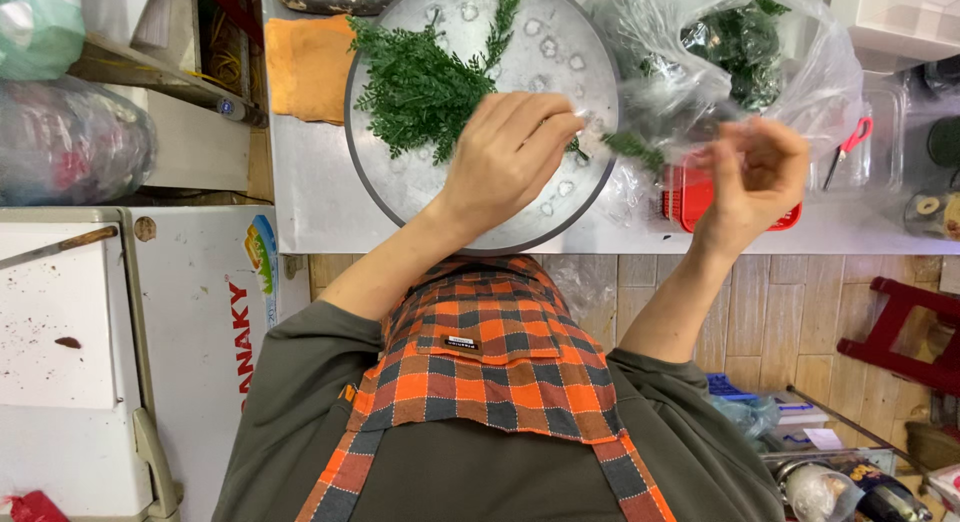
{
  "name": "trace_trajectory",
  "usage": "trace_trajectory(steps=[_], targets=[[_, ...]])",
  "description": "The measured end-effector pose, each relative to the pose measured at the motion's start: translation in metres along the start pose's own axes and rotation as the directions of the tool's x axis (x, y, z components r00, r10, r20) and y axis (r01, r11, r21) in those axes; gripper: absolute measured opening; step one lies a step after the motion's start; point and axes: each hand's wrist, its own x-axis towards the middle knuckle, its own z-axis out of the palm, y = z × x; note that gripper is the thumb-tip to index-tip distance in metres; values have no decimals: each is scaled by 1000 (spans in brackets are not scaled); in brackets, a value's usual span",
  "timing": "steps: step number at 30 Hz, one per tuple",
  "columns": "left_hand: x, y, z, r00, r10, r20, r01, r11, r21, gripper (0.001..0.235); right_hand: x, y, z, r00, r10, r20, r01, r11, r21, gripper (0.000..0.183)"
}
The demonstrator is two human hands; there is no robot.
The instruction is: The person removes green herbs from a plastic bag and places them on a metal tray. They then pick up individual herb stems and strip the leaves off, placing the leaves into a small red basket while discarding the stems.
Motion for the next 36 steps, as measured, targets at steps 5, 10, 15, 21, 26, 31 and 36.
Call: trace_trajectory(steps=[5,10,15,21,26,31,36], targets=[[22,7,9,982,163,94,-137,961,-242,24,-11,-11,27,957,-266,117,270,963,-19,27],[18,16,1,981,79,176,-20,949,-316,37,-15,-31,51,880,-472,61,475,879,-52,22],[15,23,0,905,-42,424,205,915,-347,24,-18,-38,49,823,-564,73,564,793,-232,16],[-7,17,-31,965,-232,-119,192,942,-276,24,32,14,-11,810,-394,-435,251,902,-350,19],[-11,3,-40,959,-282,26,278,956,93,32,52,99,-62,817,-42,-576,-24,994,-107,22],[-30,16,-33,974,-224,20,222,971,93,34,36,117,-96,662,-532,-528,177,796,-579,17],[-58,37,-15,993,-112,19,112,994,6,29,34,119,-71,918,-392,-58,211,608,-765,15]])
